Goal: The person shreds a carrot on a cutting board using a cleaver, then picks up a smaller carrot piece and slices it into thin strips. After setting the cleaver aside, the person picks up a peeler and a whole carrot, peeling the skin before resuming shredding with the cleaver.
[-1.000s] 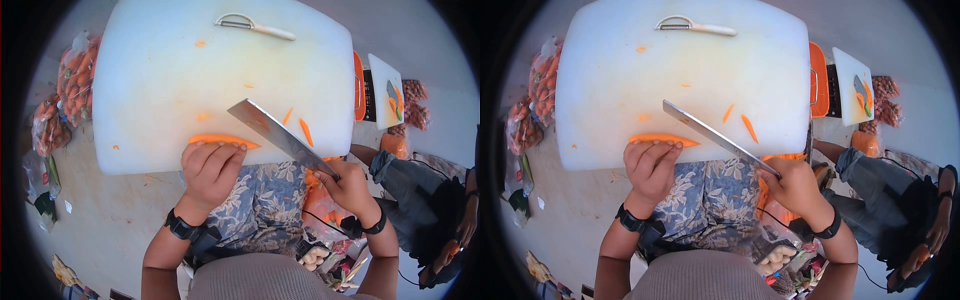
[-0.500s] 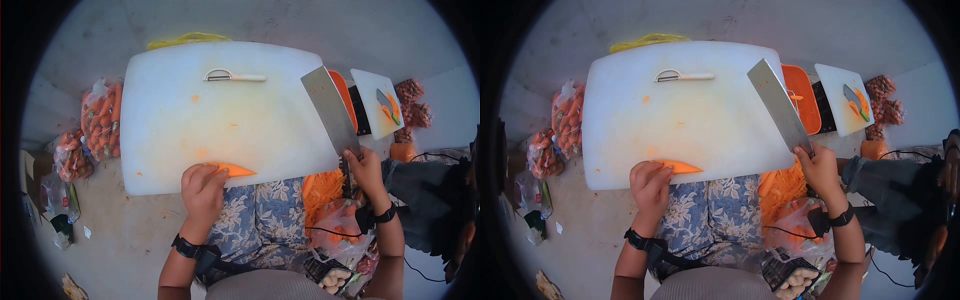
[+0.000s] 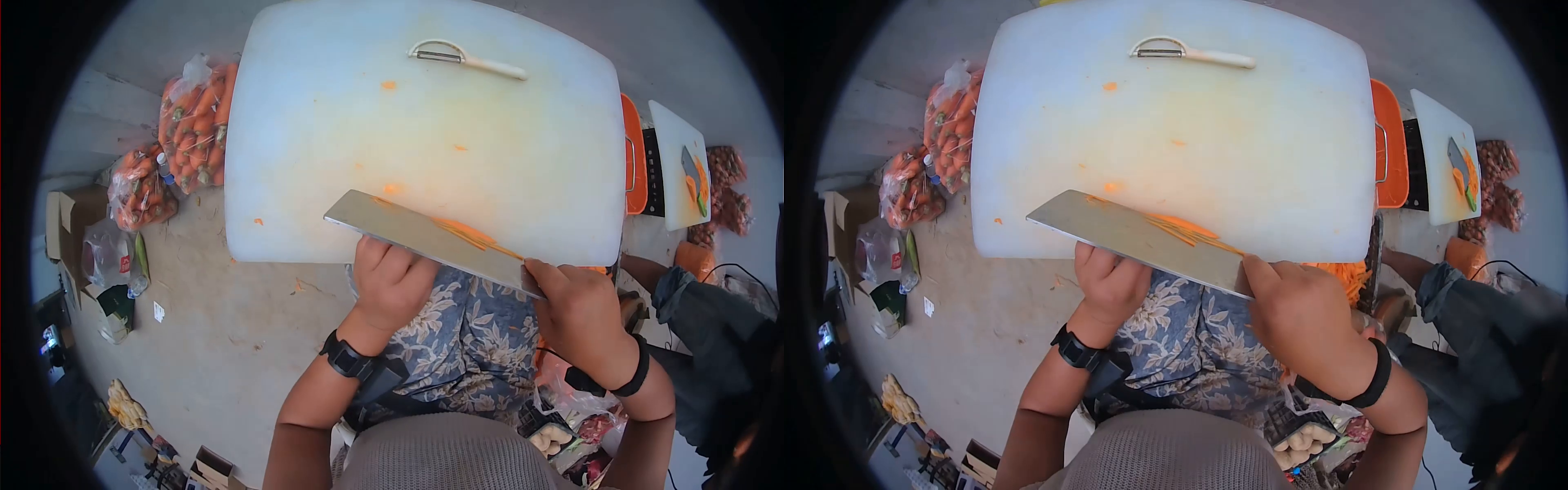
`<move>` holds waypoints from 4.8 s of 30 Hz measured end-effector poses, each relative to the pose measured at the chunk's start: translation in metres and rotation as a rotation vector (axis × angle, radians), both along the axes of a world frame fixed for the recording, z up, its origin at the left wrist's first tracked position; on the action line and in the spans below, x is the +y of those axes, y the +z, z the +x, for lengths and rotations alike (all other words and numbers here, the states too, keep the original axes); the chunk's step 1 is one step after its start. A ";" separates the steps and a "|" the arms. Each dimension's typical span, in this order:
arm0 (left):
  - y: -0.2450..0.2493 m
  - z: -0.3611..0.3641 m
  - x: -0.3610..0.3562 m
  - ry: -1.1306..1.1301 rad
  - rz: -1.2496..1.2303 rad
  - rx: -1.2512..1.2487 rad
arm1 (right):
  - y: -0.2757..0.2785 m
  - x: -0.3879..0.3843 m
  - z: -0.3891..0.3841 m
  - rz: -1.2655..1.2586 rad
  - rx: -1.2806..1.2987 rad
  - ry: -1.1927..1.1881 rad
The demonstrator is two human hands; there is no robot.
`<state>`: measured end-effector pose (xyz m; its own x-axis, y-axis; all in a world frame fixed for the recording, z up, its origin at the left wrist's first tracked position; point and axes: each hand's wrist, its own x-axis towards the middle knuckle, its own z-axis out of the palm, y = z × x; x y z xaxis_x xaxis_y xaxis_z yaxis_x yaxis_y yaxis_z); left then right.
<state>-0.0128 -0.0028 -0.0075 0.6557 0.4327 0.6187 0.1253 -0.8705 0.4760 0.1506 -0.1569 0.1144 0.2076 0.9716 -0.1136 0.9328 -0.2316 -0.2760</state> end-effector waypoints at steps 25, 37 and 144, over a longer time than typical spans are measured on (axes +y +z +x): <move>-0.002 -0.011 0.000 -0.099 -0.076 0.058 | -0.004 0.032 0.001 -0.183 -0.056 0.167; -0.026 -0.031 -0.014 -0.331 -0.684 0.082 | 0.028 -0.014 0.003 -0.278 -0.072 0.079; -0.007 0.009 0.066 -0.218 -1.216 -0.352 | -0.036 -0.001 0.051 -0.127 0.113 -0.800</move>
<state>-0.0040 0.0630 -0.0147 0.6664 0.7435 0.0565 -0.2577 0.1585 0.9531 0.2013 -0.1577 0.0782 0.8136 0.5125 -0.2746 0.4402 -0.8515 -0.2850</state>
